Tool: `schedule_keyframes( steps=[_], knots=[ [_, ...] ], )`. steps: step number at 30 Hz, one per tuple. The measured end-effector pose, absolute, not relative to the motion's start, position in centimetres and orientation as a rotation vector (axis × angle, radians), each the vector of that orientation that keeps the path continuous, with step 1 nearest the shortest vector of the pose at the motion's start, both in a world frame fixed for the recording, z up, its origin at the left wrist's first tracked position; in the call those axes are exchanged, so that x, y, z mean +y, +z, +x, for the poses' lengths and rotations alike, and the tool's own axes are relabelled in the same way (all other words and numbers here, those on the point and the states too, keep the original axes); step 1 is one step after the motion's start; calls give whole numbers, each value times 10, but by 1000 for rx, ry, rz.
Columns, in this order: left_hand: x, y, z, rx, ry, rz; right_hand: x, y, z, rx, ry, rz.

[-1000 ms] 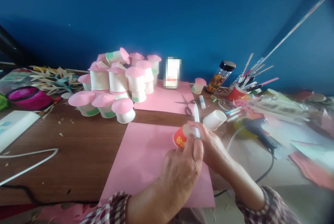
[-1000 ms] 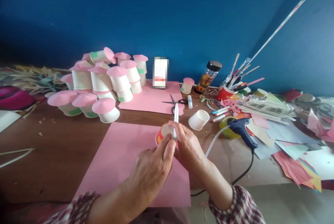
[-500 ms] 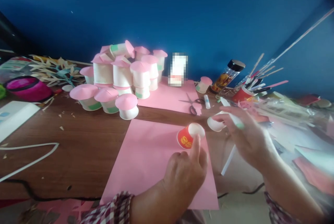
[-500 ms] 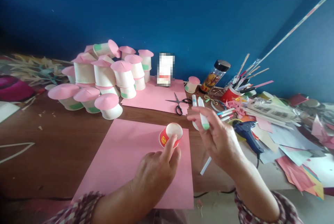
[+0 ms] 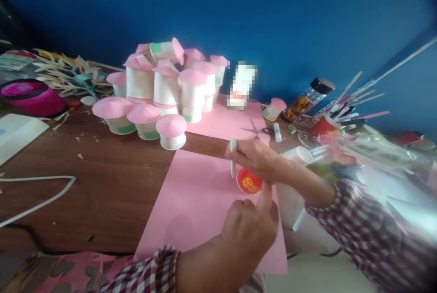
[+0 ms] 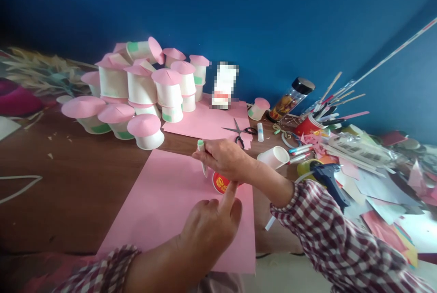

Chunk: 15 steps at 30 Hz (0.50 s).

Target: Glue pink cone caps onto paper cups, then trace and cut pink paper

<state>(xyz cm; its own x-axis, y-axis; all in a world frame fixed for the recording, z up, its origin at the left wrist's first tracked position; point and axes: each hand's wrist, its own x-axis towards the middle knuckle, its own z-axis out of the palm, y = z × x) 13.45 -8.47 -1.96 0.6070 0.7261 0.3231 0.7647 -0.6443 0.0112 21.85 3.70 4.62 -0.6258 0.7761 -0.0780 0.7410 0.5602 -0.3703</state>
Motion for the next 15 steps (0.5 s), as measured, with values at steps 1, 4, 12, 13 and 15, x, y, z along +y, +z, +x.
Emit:
schedule_keyframes(
  steps=[1, 4, 12, 13, 15],
  knots=[
    [-85, -20, 135, -1262, -471, -2691, 37, 45, 219, -2746, 510, -1292],
    [-85, -22, 136, -1281, -499, -2664, 39, 39, 220, -2868, 423, -1218],
    [-86, -29, 136, -1263, -425, -2695, 43, 35, 218, -2939, 493, -1232],
    [-86, -29, 136, -1272, -438, -2713, 43, 36, 218, -2938, 510, -1231],
    [-87, -29, 136, -1286, -469, -2744, 43, 36, 218, -2938, 546, -1226]
  ],
)
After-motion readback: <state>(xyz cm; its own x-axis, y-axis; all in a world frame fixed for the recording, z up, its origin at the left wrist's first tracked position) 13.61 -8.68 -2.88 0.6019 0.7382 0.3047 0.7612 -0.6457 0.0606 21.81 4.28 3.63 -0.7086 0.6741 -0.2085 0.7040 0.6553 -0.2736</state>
